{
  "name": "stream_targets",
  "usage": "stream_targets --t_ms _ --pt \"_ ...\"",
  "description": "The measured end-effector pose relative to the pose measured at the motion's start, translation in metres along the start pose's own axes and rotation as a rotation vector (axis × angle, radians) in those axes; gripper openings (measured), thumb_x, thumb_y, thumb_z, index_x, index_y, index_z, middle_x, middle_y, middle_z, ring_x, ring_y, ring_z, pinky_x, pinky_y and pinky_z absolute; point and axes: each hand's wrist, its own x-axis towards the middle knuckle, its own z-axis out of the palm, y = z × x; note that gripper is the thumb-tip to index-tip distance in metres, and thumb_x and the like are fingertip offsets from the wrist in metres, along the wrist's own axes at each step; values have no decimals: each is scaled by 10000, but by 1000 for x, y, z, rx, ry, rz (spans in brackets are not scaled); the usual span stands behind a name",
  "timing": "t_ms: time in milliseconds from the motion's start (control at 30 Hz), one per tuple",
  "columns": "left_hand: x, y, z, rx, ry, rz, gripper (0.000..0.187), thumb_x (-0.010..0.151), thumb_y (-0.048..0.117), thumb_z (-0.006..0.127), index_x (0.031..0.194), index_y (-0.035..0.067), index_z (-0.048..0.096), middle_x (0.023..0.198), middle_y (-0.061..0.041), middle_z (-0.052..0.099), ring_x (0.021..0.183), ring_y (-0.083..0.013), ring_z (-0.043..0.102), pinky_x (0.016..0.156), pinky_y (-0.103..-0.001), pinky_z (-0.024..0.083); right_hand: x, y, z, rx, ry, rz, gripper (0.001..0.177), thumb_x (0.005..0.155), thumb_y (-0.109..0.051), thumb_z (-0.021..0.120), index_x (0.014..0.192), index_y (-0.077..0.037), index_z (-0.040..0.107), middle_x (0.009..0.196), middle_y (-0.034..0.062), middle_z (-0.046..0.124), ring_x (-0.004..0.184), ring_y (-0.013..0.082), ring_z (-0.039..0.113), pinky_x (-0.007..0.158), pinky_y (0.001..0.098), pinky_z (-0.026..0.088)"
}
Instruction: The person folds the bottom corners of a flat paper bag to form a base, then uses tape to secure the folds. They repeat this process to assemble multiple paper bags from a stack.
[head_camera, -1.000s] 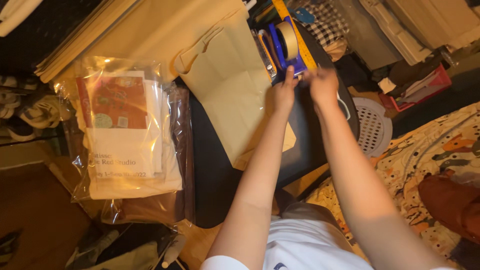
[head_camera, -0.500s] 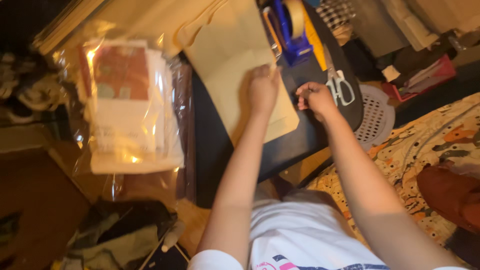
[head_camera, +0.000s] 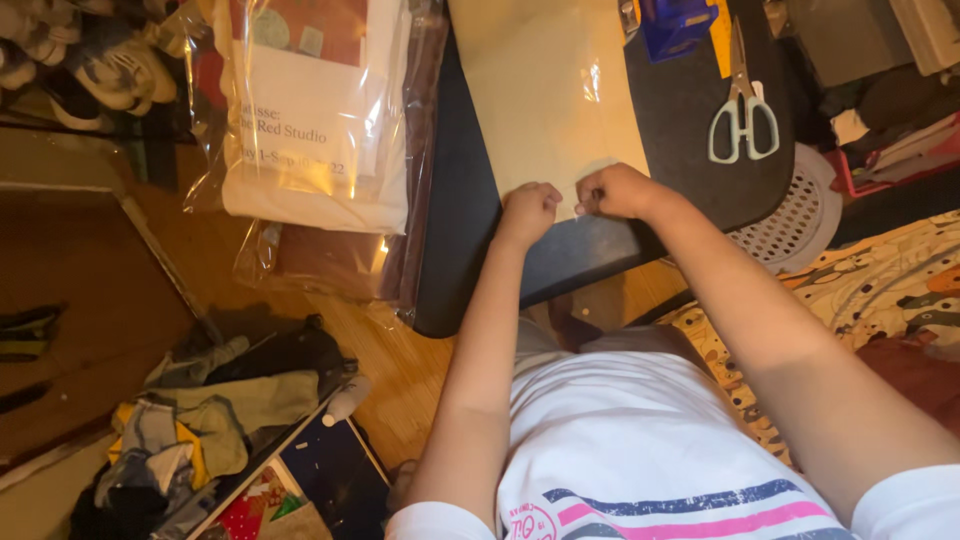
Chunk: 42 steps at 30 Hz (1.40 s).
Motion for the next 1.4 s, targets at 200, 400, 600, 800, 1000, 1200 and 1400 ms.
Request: stream_targets --t_ms 200,400,600,800,1000,1200,1400 --pt "0 -1 1 -82 94 14 141 891 171 639 912 61 724 943 -128 749 976 -327 700 894 -430 530 4 -6 -2 -45 21 73 202 843 -286 803 871 -95 741 810 126 725 749 286 678 752 386 536" --pt "-3 21 -11 -88 32 -127 248 769 214 819 913 62 688 898 -100 719 850 -277 714 781 -376 564 9 -12 -7 -138 1 62 202 838 -282 798 879 -94 737 837 141 726 804 322 687 757 423 536" --pt "-8 37 -9 67 70 -95 268 742 150 806 956 67 669 973 -105 681 902 -300 671 771 -424 541 6 -32 -9 -312 -9 85 211 834 -288 798 893 -93 743 877 138 745 882 341 707 802 438 551" --pt "-35 50 17 530 139 338 191 950 184 607 1080 70 689 1087 -96 642 1071 -307 597 909 -484 477 4 -43 -14 -632 25 271 383 789 -420 821 925 -68 760 1003 178 724 980 370 708 819 462 574" --pt "-58 50 9 841 232 469 355 828 210 566 1117 55 702 1081 -75 650 1063 -256 575 964 -438 465 -14 1 -36 -451 -50 99 372 813 -339 820 1013 -58 681 965 171 738 955 398 698 797 504 540" --pt "-14 63 -5 494 62 318 232 882 147 586 1061 131 733 991 -69 653 1013 -299 611 869 -473 495 -17 40 -74 -168 93 176 417 630 -33 785 1034 -100 708 886 164 753 818 334 724 713 448 573" --pt "41 87 6 88 221 232 197 887 217 664 991 74 750 971 -136 691 970 -359 649 870 -464 533 -16 45 -130 743 779 381 254 1036 -258 698 1187 -81 596 901 71 675 645 187 683 455 325 564"
